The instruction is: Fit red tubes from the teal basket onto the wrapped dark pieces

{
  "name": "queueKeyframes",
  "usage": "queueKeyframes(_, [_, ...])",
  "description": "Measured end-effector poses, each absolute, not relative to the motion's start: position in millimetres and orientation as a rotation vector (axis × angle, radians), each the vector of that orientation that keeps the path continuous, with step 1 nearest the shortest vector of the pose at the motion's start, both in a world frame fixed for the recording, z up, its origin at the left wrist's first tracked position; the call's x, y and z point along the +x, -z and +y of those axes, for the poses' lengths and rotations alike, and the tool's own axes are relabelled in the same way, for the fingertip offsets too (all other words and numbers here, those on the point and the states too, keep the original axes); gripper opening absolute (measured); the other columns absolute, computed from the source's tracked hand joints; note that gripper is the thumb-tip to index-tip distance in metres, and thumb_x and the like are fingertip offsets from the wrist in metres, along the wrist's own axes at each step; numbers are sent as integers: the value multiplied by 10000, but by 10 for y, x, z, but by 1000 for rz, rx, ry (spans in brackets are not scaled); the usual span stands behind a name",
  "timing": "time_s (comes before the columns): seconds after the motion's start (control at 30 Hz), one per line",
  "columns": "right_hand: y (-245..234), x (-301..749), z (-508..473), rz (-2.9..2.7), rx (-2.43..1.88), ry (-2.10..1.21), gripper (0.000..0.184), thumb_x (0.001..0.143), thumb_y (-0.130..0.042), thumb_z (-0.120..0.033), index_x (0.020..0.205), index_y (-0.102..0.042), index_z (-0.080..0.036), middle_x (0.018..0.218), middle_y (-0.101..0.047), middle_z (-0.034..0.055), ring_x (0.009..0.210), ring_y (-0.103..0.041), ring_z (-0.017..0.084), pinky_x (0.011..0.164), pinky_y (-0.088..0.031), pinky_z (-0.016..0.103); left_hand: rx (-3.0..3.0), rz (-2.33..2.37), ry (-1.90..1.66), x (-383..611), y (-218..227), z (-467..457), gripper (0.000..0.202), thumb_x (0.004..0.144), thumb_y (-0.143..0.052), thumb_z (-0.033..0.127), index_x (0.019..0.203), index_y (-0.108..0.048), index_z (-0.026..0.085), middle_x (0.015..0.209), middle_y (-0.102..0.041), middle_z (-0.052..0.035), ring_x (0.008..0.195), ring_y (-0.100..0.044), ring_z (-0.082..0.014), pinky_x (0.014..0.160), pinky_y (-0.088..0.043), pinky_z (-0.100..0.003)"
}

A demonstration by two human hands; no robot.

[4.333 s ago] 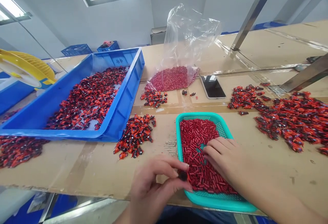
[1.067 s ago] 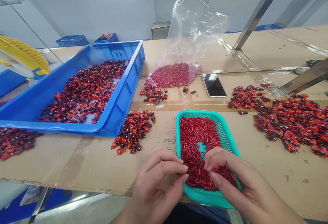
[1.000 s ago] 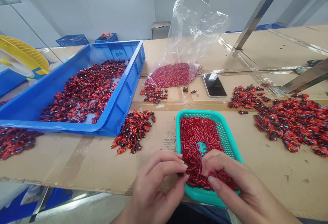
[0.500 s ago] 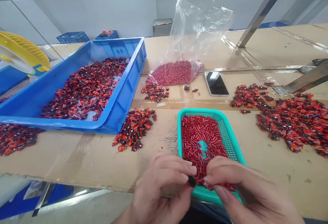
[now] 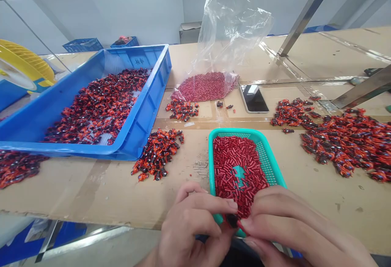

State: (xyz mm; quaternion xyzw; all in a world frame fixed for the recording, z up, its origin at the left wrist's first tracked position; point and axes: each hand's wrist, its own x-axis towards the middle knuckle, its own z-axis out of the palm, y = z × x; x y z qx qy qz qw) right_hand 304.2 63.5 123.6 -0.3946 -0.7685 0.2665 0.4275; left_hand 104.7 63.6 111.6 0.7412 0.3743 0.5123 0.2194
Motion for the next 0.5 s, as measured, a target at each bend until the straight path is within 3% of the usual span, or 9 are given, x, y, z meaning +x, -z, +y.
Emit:
queueKeyframes(0.13, [-1198, 3016, 659, -1910, -1077, -739, 247, 852, -771, -389, 1005, -694, -211, 821, -651, 76, 847, -672, 227, 708, -599, 322, 2107, 1026, -1399, 1035, -1139, 629, 239, 930, -691, 155, 911, -479, 264, 1019, -830, 35, 892, -777, -63, 901, -507, -284])
queueKeyframes(0.27, [-1215, 2968, 726, -1892, -1127, -839, 186, 828, -745, -273, 960, -639, -196, 801, -642, 46, 796, -657, 183, 696, -583, 272, 2219, 1024, -1353, 1025, -1124, 643, 257, 888, -715, 106, 888, -515, 268, 1051, -832, 20, 908, -783, -92, 915, -530, -296])
queueKeyframes(0.4, [-1221, 2904, 790, -1856, -1101, -982, 188, 769, -644, -118, 941, -611, -186, 801, -658, -1, 706, -646, 111, 640, -551, 181, 2117, 1092, -1272, 1063, -1050, 610, 157, 874, -759, 351, 929, -619, 306, 1060, -828, -36, 954, -783, -208, 921, -611, -404])
queueKeyframes(0.5, [-1186, 2913, 784, -1878, -945, -1209, 80, 818, -668, -146, 883, -641, -184, 799, -652, -13, 714, -629, 90, 654, -518, 150, 2078, 1112, -1239, 1099, -984, 567, 235, 874, -726, 501, 1004, -674, 313, 1068, -822, -58, 1003, -775, -240, 954, -635, -433])
